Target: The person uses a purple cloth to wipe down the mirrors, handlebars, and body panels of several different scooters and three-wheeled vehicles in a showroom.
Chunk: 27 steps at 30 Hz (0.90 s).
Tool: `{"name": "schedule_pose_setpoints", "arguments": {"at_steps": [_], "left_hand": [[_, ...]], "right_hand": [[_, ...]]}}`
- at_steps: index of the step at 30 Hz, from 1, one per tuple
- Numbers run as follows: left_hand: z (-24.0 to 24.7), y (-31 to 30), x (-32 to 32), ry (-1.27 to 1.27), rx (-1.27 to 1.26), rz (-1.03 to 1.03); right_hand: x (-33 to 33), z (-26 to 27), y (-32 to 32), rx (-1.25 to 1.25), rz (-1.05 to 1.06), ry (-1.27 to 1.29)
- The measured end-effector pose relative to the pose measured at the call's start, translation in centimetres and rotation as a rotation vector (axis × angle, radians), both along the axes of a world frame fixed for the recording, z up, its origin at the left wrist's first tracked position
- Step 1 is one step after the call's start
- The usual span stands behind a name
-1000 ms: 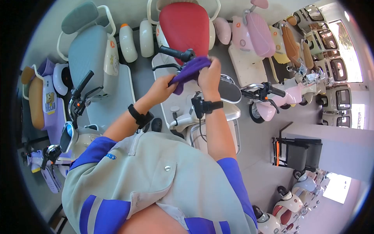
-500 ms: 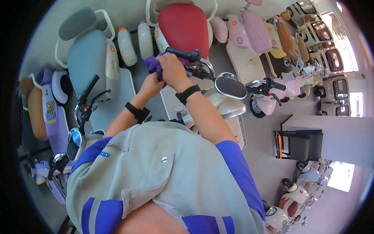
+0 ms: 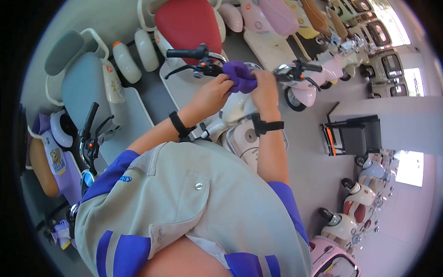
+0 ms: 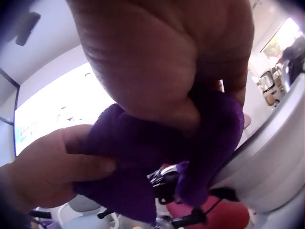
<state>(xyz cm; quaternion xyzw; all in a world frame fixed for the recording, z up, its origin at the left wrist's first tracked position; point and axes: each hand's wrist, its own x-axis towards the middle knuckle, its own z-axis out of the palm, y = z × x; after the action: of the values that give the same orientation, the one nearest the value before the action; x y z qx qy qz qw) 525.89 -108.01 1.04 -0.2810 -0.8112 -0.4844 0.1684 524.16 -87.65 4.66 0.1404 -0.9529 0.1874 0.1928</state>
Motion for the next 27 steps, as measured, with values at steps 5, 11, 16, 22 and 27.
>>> {"name": "schedule_pose_setpoints", "arguments": {"at_steps": [5, 11, 16, 22, 27], "left_hand": [[-1.3, 4.5, -1.2, 0.155, -0.261, -0.081], [-5.1, 3.3, 3.1, 0.156, -0.264, -0.009], [-8.7, 5.7, 8.7, -0.217, -0.475, -0.159], [-16.7, 16.3, 16.8, -0.409, -0.848, -0.624], [-19.5, 21.1, 22.4, -0.381, -0.699, -0.726]], "right_hand": [[2.0, -0.2, 4.6, 0.075, -0.182, 0.034], [7.9, -6.0, 2.5, -0.181, 0.06, -0.183], [14.7, -9.5, 7.6, -0.057, 0.056, -0.273], [26.0, -20.0, 18.2, 0.133, 0.079, -0.573], [29.7, -21.0, 25.1, 0.158, -0.107, -0.745]]}}
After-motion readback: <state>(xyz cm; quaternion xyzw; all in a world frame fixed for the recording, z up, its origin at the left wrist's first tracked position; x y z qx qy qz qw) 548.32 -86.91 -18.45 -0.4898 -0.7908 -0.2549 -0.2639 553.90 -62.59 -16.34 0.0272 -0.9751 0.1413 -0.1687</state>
